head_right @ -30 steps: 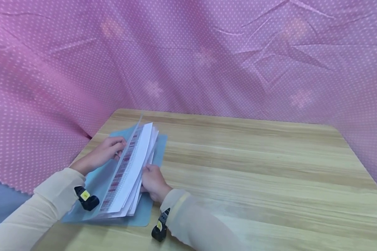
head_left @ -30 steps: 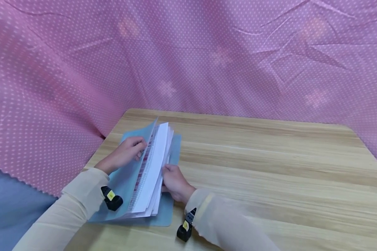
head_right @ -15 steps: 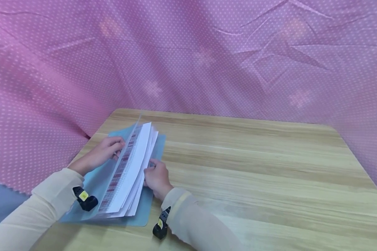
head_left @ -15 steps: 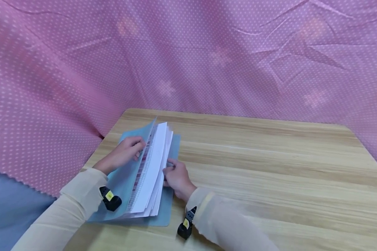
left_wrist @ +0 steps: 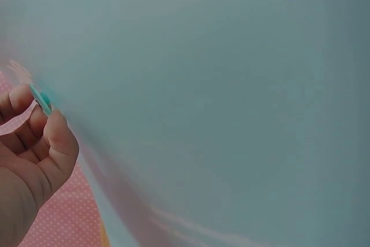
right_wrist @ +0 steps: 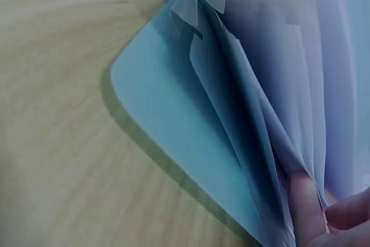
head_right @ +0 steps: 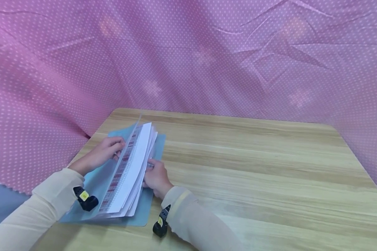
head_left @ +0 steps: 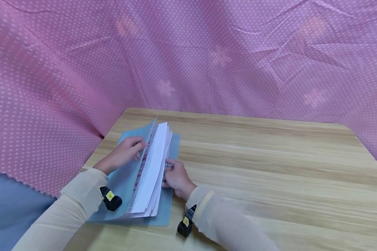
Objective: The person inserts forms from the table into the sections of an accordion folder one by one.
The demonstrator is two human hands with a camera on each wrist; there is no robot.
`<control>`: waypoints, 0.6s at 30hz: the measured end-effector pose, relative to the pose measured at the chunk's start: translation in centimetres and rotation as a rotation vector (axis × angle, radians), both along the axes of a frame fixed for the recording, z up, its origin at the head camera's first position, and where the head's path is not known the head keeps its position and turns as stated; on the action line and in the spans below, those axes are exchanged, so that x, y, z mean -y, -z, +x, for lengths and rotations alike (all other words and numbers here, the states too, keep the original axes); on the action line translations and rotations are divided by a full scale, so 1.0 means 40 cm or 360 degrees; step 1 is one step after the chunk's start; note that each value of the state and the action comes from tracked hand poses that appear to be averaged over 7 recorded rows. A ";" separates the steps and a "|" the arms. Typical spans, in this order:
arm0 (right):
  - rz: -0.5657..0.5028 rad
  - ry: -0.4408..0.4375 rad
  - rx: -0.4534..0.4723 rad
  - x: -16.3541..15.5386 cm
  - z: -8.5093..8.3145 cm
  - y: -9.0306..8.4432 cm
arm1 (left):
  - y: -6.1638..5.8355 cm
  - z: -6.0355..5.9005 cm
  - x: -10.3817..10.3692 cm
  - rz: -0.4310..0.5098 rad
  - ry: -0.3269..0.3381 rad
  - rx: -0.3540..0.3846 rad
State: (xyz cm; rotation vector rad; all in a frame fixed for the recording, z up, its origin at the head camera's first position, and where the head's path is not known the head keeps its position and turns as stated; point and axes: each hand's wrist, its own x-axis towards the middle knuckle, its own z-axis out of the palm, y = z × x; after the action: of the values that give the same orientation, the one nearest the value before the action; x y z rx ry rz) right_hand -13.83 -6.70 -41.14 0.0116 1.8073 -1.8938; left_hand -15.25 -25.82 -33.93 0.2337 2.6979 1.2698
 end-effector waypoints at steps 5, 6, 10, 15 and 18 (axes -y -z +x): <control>0.0007 -0.0054 0.0027 0.003 -0.001 -0.003 | -0.003 0.000 -0.001 0.0010 0.0010 0.0002; 0.0009 -0.0068 0.0028 0.004 -0.001 -0.003 | -0.003 0.001 -0.001 0.0014 0.0012 0.0003; 0.0029 -0.0100 0.0039 0.004 -0.001 -0.008 | -0.004 0.002 -0.004 0.0033 0.0016 0.0013; 0.0040 -0.0135 0.0072 -0.016 -0.003 -0.016 | -0.002 -0.001 -0.010 0.0025 0.0009 0.0002; 0.0008 -0.0132 0.0098 -0.042 -0.006 -0.019 | 0.002 0.002 -0.013 -0.0038 0.0025 -0.0025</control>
State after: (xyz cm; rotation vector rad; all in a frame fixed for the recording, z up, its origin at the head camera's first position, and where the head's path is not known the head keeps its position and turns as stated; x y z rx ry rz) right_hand -14.07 -5.00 -40.39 -0.0033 1.7447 -1.8115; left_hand -15.18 -25.32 -34.00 0.2628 2.7172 1.2361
